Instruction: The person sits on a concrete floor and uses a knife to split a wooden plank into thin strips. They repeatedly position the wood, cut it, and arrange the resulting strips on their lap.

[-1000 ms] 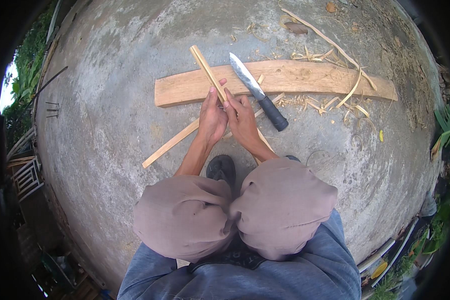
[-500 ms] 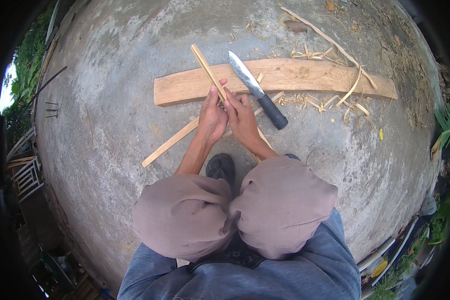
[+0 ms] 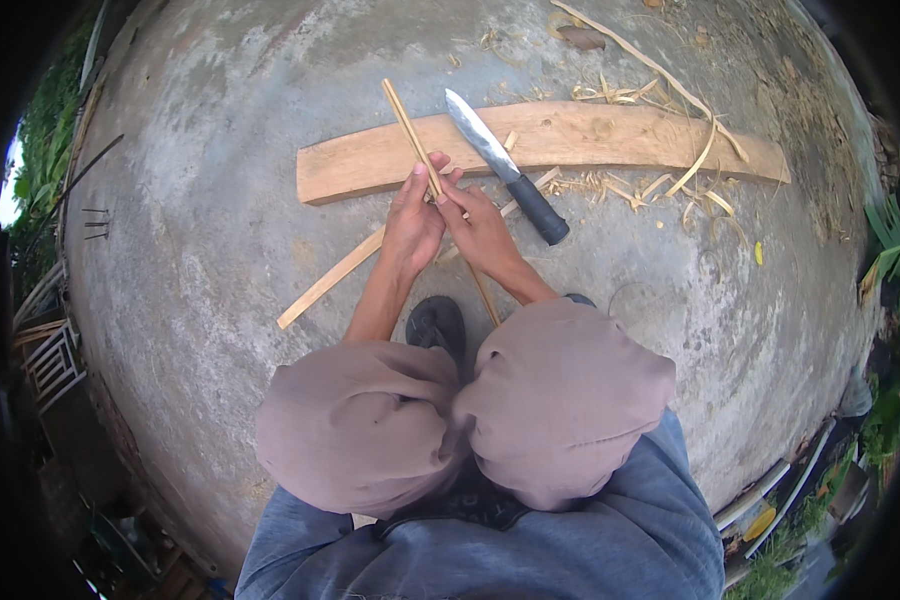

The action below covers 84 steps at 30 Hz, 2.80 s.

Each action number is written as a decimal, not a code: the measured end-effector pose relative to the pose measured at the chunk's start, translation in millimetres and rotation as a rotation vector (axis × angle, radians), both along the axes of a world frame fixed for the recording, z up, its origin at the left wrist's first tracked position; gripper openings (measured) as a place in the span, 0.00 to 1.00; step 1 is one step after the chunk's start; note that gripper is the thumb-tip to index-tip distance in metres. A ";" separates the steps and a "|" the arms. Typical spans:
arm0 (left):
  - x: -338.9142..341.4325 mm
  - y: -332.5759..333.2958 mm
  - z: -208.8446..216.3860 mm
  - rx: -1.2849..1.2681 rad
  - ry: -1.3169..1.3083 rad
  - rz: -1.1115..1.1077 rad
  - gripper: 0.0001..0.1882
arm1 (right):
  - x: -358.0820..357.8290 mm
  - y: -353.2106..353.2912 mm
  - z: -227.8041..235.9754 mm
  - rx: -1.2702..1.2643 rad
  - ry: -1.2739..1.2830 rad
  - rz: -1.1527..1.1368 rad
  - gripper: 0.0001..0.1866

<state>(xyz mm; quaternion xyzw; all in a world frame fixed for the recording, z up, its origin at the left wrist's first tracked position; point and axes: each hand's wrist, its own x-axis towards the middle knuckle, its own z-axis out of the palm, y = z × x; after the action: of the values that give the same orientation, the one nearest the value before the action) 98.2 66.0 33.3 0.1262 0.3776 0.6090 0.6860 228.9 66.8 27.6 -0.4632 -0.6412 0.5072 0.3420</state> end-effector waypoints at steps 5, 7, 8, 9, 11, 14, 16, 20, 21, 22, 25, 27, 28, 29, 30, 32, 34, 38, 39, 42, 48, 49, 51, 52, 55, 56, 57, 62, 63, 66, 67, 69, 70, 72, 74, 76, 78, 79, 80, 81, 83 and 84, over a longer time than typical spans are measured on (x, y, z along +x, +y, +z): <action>-2.1 0.2 2.0 -0.025 0.032 0.019 0.24 | 2.2 -1.8 7.0 0.004 -0.016 0.054 0.21; -4.1 -0.2 2.0 -0.036 0.070 0.016 0.23 | 4.8 3.9 6.3 0.033 -0.086 0.133 0.19; -4.9 -0.3 0.0 -0.042 0.087 0.011 0.23 | 5.3 3.4 6.4 0.071 -0.083 0.132 0.17; -6.1 -0.7 -2.0 -0.048 0.089 0.017 0.23 | 4.7 2.4 6.6 0.108 -0.081 0.133 0.15; -6.7 -2.5 -6.1 -0.063 0.091 0.027 0.23 | 4.0 2.5 2.5 0.163 -0.052 0.146 0.13; -5.0 -2.5 -10.0 -0.093 0.108 0.087 0.22 | 5.4 12.2 -8.6 0.154 -0.028 0.217 0.13; -5.4 -1.2 -9.0 -0.119 0.058 0.215 0.21 | 7.3 17.6 -15.0 0.063 -0.086 0.309 0.15; -47.6 12.6 -20.3 -0.167 -0.081 0.587 0.18 | 11.2 8.8 -4.7 -0.313 0.005 0.441 0.23; -62.3 15.5 -21.0 -0.186 -0.120 0.686 0.17 | 18.2 8.5 -7.3 -0.421 0.013 0.504 0.26; -76.1 15.9 -21.8 -0.206 -0.119 0.748 0.15 | 24.2 8.0 -9.9 -0.528 0.021 0.567 0.29; -112.2 12.6 -28.0 -0.216 -0.120 0.863 0.11 | 31.1 8.0 -2.0 -0.733 0.083 0.523 0.35; -128.9 5.8 -34.8 -0.221 -0.142 0.912 0.11 | 30.8 14.1 6.0 -0.797 0.095 0.505 0.37; -136.0 2.7 -38.4 -0.228 -0.162 0.934 0.10 | 30.4 16.6 8.3 -0.829 0.101 0.496 0.37; -139.7 2.0 -40.4 -0.232 -0.184 0.952 0.10 | 29.4 18.5 9.3 -0.810 0.064 0.517 0.35; -141.1 0.9 -43.2 -0.240 -0.172 0.953 0.10 | 27.7 19.9 10.1 -0.790 0.027 0.539 0.34; -143.2 -1.3 -49.3 -0.256 -0.149 0.955 0.11 | 21.4 18.2 11.4 -0.684 -0.070 0.566 0.29; -144.9 -0.2 -55.5 -0.294 -0.146 0.970 0.11 | 11.5 5.6 11.4 -0.508 -0.191 0.573 0.22; -157.1 -9.8 -67.8 -0.340 -0.126 1.001 0.11 | -1.4 -22.6 -2.0 -0.122 -0.315 0.511 0.14; -158.9 -13.0 -71.4 -0.349 -0.131 0.998 0.11 | -2.9 -27.6 -4.1 -0.117 -0.325 0.498 0.14; -160.6 -22.4 -80.0 -0.363 -0.165 0.993 0.11 | -5.1 -30.2 -4.8 -0.125 -0.383 0.468 0.15; -135.6 -34.9 -68.0 -0.473 0.180 0.876 0.19 | 18.5 -9.0 -10.1 -0.043 -0.464 0.420 0.17; -120.5 -40.7 -58.8 -0.554 0.518 0.852 0.22 | 26.0 -4.6 -17.0 -0.006 -0.499 0.407 0.18; -90.4 -60.3 -29.7 -0.362 1.361 0.701 0.31 | 38.9 4.4 -12.8 0.037 -0.557 0.401 0.18; -75.5 -67.2 -14.0 -0.059 1.806 0.530 0.35 | 51.0 6.0 -4.7 0.044 -0.611 0.382 0.18; -58.1 -69.0 10.4 0.526 1.977 -0.218 0.29 | 61.6 12.1 -7.6 0.145 -0.538 0.457 0.16; -58.1 -66.8 10.3 0.447 1.882 -0.391 0.26 | 61.0 15.0 -4.5 0.176 -0.513 0.485 0.16; -58.3 -62.4 9.7 0.371 1.776 -0.559 0.24 | 60.0 16.3 -3.3 0.220 -0.528 0.508 0.16; -61.0 -47.1 11.8 0.322 1.547 -0.544 0.17 | 63.2 29.1 3.4 0.526 -0.532 0.525 0.17; -61.4 -44.2 8.6 0.248 1.533 -0.496 0.16 | 63.8 30.9 8.1 0.531 -0.497 0.348 0.17; -75.6 -30.0 -10.6 0.032 1.463 -0.369 0.16 | 68.8 30.9 13.1 0.454 -0.506 -0.079 0.19; -82.1 -27.0 -18.7 -0.038 1.436 -0.332 0.16 | 75.2 26.4 1.7 0.372 -0.587 -0.161 0.21; -89.9 -28.5 -36.5 -0.023 1.466 -0.281 0.17 | 83.4 12.8 -18.8 0.315 -0.751 -0.206 0.31; -93.3 -29.8 -44.0 -0.018 1.481 -0.253 0.17 | 86.3 8.6 -27.4 0.253 -0.780 -0.161 0.33; -90.2 -28.0 -43.7 -0.040 1.464 -0.281 0.18 | 92.4 0.4 -35.2 0.116 -0.849 -0.085 0.37; -89.4 -28.2 -43.7 -0.030 1.452 -0.294 0.18 | 98.9 2.5 -53.4 0.228 -0.868 -0.084 0.38; -91.3 -30.8 -43.9 0.013 1.444 -0.292 0.17 | 105.1 3.5 -65.2 0.269 -0.854 -0.086 0.37; -94.3 -39.5 -51.8 0.038 1.437 -0.206 0.16 | 97.4 4.2 -48.9 0.242 -0.800 -0.070 0.33; -95.6 -43.2 -55.8 0.051 1.432 -0.163 0.16 | 91.7 5.1 -39.2 0.129 -0.736 -0.083 0.33; -91.5 -41.7 -51.3 0.055 1.437 -0.156 0.15 | 85.6 5.6 -27.0 0.013 -0.675 -0.106 0.33; -86.7 -39.7 -47.0 0.059 1.442 -0.150 0.15 | 81.6 5.0 -21.2 -0.102 -0.613 -0.127 0.34; -80.5 -36.7 -42.5 0.068 1.437 -0.147 0.14 | 78.5 1.6 -23.8 -0.074 -0.577 -0.176 0.32; -79.4 -33.9 -42.6 0.073 1.428 -0.151 0.14 | 76.9 -0.3 -25.3 -0.060 -0.557 -0.199 0.31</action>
<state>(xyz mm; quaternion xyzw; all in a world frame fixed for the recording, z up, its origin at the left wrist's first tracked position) 18.8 32.1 -9.3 0.5425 0.7037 0.3410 0.3070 305.8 66.5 2.3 -0.6552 -0.6465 0.3431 0.1872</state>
